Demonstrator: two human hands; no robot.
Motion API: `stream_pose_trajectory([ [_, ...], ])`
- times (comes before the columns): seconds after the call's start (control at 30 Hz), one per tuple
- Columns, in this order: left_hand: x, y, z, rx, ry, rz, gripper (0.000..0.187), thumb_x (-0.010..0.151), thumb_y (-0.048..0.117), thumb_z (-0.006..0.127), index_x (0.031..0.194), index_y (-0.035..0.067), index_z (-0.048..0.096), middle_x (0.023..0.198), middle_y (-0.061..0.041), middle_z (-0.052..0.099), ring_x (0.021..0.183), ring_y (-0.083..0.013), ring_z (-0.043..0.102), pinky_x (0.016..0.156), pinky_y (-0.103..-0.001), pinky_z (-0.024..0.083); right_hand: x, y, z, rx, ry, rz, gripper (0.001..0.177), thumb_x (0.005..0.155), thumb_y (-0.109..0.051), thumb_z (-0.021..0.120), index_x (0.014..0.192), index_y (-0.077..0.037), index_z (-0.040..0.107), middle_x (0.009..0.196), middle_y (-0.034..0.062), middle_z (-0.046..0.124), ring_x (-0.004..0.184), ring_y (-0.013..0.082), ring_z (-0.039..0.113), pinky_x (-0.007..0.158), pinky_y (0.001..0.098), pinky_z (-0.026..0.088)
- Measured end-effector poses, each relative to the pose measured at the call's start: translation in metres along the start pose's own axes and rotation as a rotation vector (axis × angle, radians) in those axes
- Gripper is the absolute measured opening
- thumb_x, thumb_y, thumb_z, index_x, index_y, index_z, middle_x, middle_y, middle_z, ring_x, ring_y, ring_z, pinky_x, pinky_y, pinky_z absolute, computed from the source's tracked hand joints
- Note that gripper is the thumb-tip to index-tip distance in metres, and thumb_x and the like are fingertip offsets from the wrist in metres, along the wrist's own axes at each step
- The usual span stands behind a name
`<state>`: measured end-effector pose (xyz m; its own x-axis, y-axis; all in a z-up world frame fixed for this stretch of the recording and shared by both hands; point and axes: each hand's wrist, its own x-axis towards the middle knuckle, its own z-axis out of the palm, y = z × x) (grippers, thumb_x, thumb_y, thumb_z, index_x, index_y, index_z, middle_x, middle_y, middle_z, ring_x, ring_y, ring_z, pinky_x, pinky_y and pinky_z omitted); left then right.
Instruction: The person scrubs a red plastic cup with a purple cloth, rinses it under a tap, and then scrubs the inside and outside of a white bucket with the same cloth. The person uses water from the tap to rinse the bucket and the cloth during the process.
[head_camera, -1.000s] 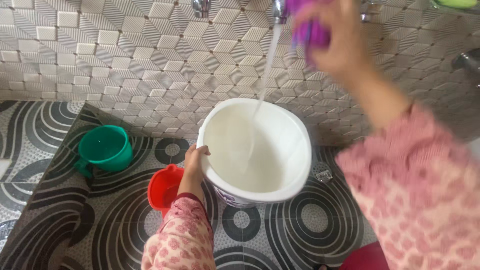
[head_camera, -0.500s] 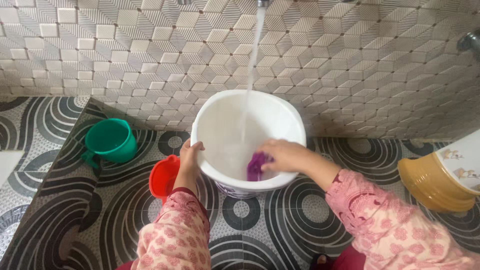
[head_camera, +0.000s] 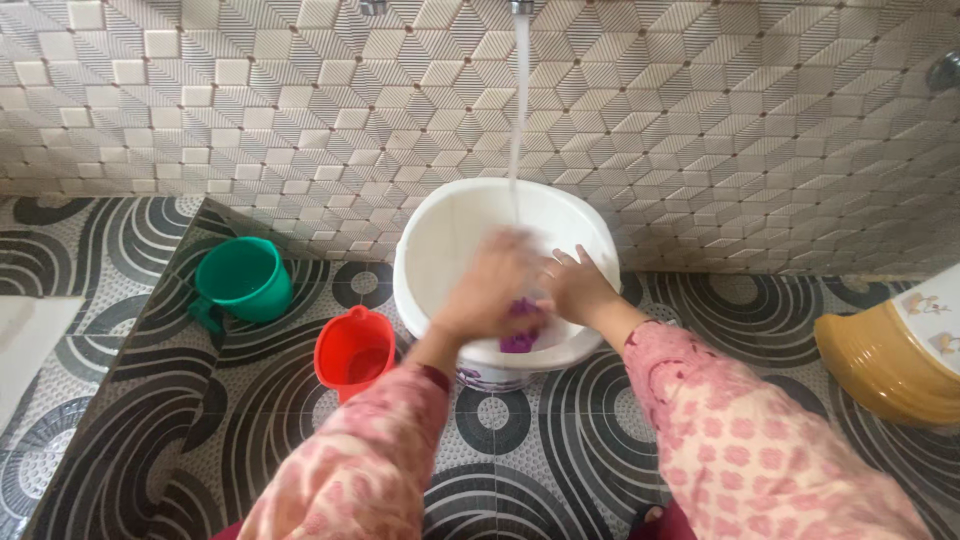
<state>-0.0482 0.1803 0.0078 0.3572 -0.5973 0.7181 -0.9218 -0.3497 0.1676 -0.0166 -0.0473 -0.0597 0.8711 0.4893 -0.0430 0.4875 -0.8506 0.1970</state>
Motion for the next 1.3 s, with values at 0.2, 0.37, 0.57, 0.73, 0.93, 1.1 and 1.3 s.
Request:
stream_pose_trajectory([
  [0.2, 0.043, 0.098, 0.046, -0.227, -0.265, 0.385, 0.108, 0.068, 0.058, 0.077, 0.157, 0.012, 0.034, 0.158, -0.014, 0.047, 0.149, -0.0374, 0.041, 0.128, -0.066, 0.013, 0.031, 0.006, 0.016, -0.081, 0.052, -0.011, 0.046, 0.09, -0.043, 0.068, 0.125, -0.012, 0.063, 0.139, 0.0135, 0.055, 0.136, 0.0358, 0.047, 0.113, 0.0595, 0.033],
  [0.37, 0.035, 0.118, 0.057, -0.282, -0.192, 0.393, 0.097, 0.085, 0.062, 0.067, 0.159, 0.01, 0.033, 0.157, -0.013, 0.048, 0.154, -0.0324, 0.044, 0.135, -0.063, 0.006, 0.047, -0.008, 0.005, -0.057, -0.016, 0.067, 0.04, 0.09, -0.038, 0.069, 0.121, -0.013, 0.065, 0.129, 0.01, 0.06, 0.127, 0.0295, 0.055, 0.112, 0.056, 0.037],
  [0.57, 0.033, 0.156, 0.043, -0.228, -0.317, 0.39, 0.087, 0.076, 0.055, 0.068, 0.149, 0.015, 0.044, 0.144, -0.01, 0.058, 0.143, -0.0282, 0.051, 0.13, -0.061, 0.012, 0.069, -0.006, 0.02, -0.095, -0.085, 0.074, 0.033, 0.092, -0.034, 0.068, 0.119, -0.015, 0.068, 0.122, 0.0064, 0.064, 0.119, 0.0263, 0.06, 0.101, 0.0488, 0.046],
  [0.73, 0.029, 0.134, 0.016, -0.231, -0.304, 0.328, 0.075, 0.079, 0.043, 0.066, 0.146, 0.013, 0.049, 0.136, -0.011, 0.062, 0.133, -0.0277, 0.056, 0.12, -0.055, 0.023, 0.092, 0.003, 0.037, -0.093, -0.164, 0.114, 0.028, 0.095, -0.035, 0.064, 0.117, -0.019, 0.07, 0.121, 0.0053, 0.067, 0.115, 0.027, 0.064, 0.091, 0.0473, 0.053],
  [0.93, 0.037, 0.087, -0.032, -0.164, -0.305, 0.17, 0.063, 0.083, 0.029, 0.064, 0.143, 0.01, 0.056, 0.127, -0.014, 0.067, 0.12, -0.0271, 0.062, 0.108, -0.047, 0.037, 0.078, -0.02, 0.036, 0.049, -0.209, 0.115, 0.04, 0.089, -0.041, 0.067, 0.123, -0.02, 0.068, 0.125, 0.0066, 0.066, 0.117, 0.0272, 0.063, 0.092, 0.0437, 0.054],
  [1.1, 0.044, 0.026, -0.048, -0.195, -0.225, -0.283, 0.055, 0.087, 0.017, 0.062, 0.141, 0.008, 0.062, 0.119, -0.015, 0.072, 0.11, -0.0266, 0.067, 0.097, -0.04, 0.048, 0.095, -0.013, 0.045, 0.982, -0.221, 0.389, 0.048, 0.098, -0.047, 0.054, 0.131, -0.012, 0.062, 0.13, 0.0101, 0.067, 0.112, 0.0266, 0.068, 0.096, 0.042, 0.055],
  [1.3, -0.034, -0.111, 0.006, -1.322, 0.638, -1.262, 0.052, 0.1, 0.028, 0.044, 0.145, 0.005, 0.055, 0.14, -0.008, 0.067, 0.134, -0.0247, 0.057, 0.117, -0.039, 0.036, 0.098, -0.003, 0.062, 1.801, -0.191, 0.569, 0.055, 0.106, -0.043, 0.035, 0.135, -0.004, 0.061, 0.125, 0.0095, 0.071, 0.11, 0.0205, 0.072, 0.097, 0.0343, 0.056],
])
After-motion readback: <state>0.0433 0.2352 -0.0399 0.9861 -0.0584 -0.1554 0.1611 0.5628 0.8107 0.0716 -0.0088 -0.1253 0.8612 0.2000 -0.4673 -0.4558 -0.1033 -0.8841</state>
